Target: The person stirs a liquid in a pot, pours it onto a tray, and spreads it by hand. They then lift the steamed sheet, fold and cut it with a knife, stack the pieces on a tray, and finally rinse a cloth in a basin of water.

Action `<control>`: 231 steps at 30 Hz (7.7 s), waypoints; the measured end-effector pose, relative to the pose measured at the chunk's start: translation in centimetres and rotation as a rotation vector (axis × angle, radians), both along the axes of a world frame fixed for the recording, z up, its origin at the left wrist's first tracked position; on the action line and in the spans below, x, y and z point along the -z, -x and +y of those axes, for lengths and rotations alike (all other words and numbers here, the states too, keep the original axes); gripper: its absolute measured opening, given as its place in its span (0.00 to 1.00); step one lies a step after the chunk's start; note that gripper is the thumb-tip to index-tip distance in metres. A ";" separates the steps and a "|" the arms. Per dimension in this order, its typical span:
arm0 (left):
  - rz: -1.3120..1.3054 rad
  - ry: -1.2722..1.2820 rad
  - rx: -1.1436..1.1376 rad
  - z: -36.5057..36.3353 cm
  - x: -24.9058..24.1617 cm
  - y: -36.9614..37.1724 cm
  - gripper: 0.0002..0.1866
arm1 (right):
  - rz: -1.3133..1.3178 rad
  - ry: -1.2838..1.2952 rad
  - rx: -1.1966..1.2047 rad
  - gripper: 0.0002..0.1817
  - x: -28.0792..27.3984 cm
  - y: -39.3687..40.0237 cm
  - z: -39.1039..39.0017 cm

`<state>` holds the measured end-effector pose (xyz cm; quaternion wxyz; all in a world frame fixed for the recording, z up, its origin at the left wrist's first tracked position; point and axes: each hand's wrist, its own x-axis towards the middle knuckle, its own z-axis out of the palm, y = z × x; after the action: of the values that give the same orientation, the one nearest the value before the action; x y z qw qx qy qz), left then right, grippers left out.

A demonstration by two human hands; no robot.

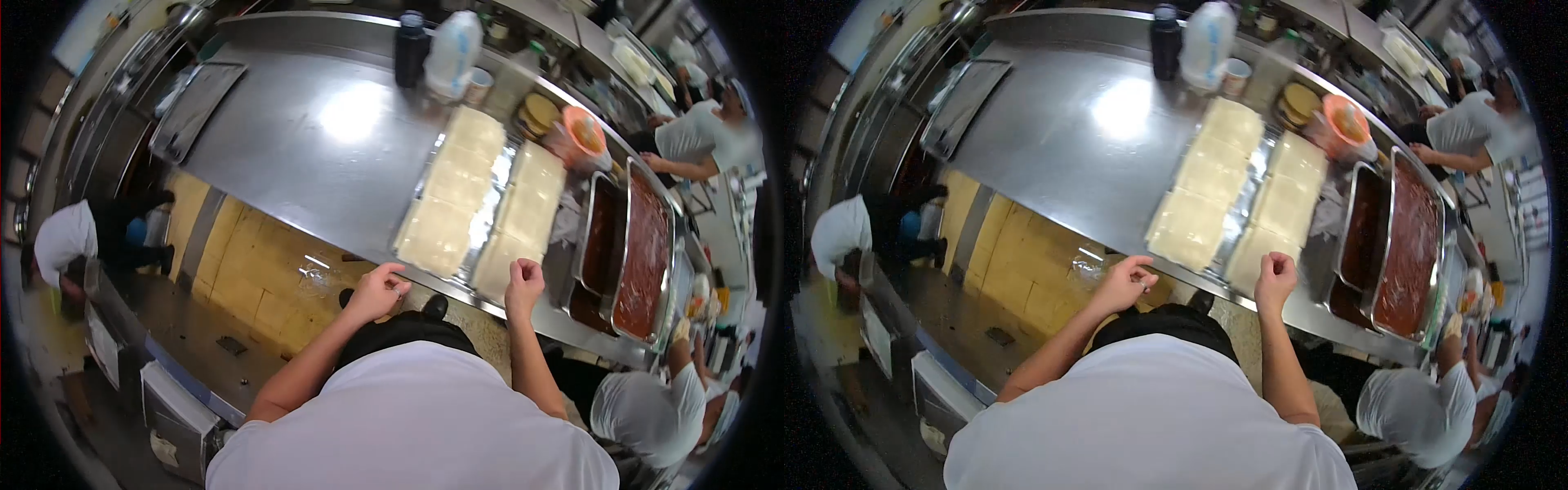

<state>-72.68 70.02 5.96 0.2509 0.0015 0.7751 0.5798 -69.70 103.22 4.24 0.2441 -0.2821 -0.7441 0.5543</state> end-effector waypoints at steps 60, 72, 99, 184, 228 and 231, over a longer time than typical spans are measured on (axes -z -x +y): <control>-0.086 0.026 -0.399 -56.5 -1.1 22.5 0.17 | -0.539 -0.931 -0.698 0.11 4.9 46.2 -49.9; -0.164 0.018 -0.430 -57.0 -1.0 22.7 0.18 | -0.084 0.545 -0.195 0.09 -0.9 54.9 -44.0; -0.097 -0.040 -0.317 -53.7 1.2 23.4 0.16 | -0.332 -0.489 -0.417 0.14 4.3 46.1 -44.3; 0.142 0.034 -1.409 -73.9 2.4 -1.1 0.16 | -1.005 0.338 -1.968 0.13 0.1 23.2 -103.8; -0.021 -0.261 -3.016 -89.5 5.8 -14.9 0.14 | 0.449 -0.885 -3.462 0.07 6.2 -16.7 -158.0; -0.166 0.167 -2.857 -91.9 5.1 -16.0 0.13 | 0.651 -0.682 -3.363 0.07 2.7 -14.2 -156.6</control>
<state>-56.70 -21.87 0.83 -0.4936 -0.8127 0.1269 0.2824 -55.51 -53.38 1.50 0.3773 -0.9034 0.1991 -0.0433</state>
